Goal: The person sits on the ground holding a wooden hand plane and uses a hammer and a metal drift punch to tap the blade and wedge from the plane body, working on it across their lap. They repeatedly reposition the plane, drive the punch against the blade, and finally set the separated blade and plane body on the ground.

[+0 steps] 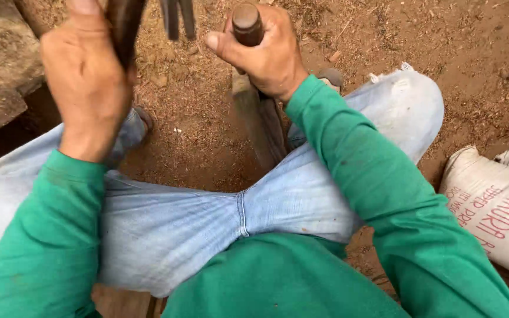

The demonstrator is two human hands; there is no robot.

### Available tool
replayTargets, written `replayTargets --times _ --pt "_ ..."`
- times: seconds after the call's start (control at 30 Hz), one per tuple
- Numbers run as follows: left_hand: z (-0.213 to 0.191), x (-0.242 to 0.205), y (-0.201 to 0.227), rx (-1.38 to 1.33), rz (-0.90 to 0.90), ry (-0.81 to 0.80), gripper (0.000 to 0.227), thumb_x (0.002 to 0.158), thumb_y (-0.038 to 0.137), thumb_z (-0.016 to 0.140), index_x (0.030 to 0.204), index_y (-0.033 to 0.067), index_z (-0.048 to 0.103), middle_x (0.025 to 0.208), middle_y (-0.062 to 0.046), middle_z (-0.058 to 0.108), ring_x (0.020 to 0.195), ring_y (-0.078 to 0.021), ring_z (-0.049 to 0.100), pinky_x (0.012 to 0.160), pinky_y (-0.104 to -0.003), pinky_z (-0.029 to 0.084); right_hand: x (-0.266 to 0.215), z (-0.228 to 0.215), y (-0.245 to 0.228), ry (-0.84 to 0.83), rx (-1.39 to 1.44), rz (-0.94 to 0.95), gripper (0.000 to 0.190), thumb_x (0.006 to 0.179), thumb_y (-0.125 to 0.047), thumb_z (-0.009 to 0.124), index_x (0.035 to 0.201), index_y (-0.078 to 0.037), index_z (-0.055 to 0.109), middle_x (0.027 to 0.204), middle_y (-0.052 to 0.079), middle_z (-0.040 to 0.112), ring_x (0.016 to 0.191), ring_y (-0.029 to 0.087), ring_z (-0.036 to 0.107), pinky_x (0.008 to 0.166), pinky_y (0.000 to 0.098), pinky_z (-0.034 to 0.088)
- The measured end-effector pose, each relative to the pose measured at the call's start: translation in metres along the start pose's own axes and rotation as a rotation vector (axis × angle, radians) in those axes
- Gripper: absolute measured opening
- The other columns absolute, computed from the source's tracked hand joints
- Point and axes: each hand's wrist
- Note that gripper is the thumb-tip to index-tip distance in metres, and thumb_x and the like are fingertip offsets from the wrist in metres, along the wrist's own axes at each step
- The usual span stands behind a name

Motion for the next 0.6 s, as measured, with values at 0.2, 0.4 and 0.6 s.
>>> replayTargets --times 0.2,0.4,0.6 --pt "-0.007 0.017 -0.019 0.189 0.007 0.050 0.065 0.122 0.050 0.044 0.079 0.0024 0.053 0.062 -0.003 0.052 0.057 -0.0108 0.053 0.053 -0.030 0.038 -0.013 -0.012 -0.097 -0.523 0.144 -0.283 0.033 0.094 -0.015 0.077 0.071 -0.008 0.055 0.069 0.004 0.056 0.062 0.015 0.056 0.056 0.0317 0.042" --pt "0.002 0.012 0.002 0.119 0.002 -0.071 0.064 0.119 0.050 0.047 0.076 0.0032 0.055 0.060 0.000 0.053 0.059 -0.0090 0.055 0.054 -0.031 0.040 -0.015 -0.045 -0.066 0.051 0.677 -0.004 0.031 0.102 -0.029 0.079 0.105 -0.004 0.061 0.093 0.006 0.061 0.074 0.019 0.060 0.066 0.0369 0.053" --pt "0.004 0.019 0.009 0.168 -0.024 -0.063 0.062 0.117 0.053 0.047 0.080 0.0055 0.059 0.063 0.001 0.054 0.060 -0.0074 0.055 0.055 -0.029 0.041 -0.008 -0.040 -0.052 0.117 0.547 -0.178 0.049 0.100 -0.053 0.071 0.105 -0.006 0.058 0.094 0.006 0.060 0.085 0.024 0.062 0.079 0.0394 0.056"
Point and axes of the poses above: each hand's wrist, its own x-axis towards the middle knuckle, its own z-axis out of the palm, y = z × x
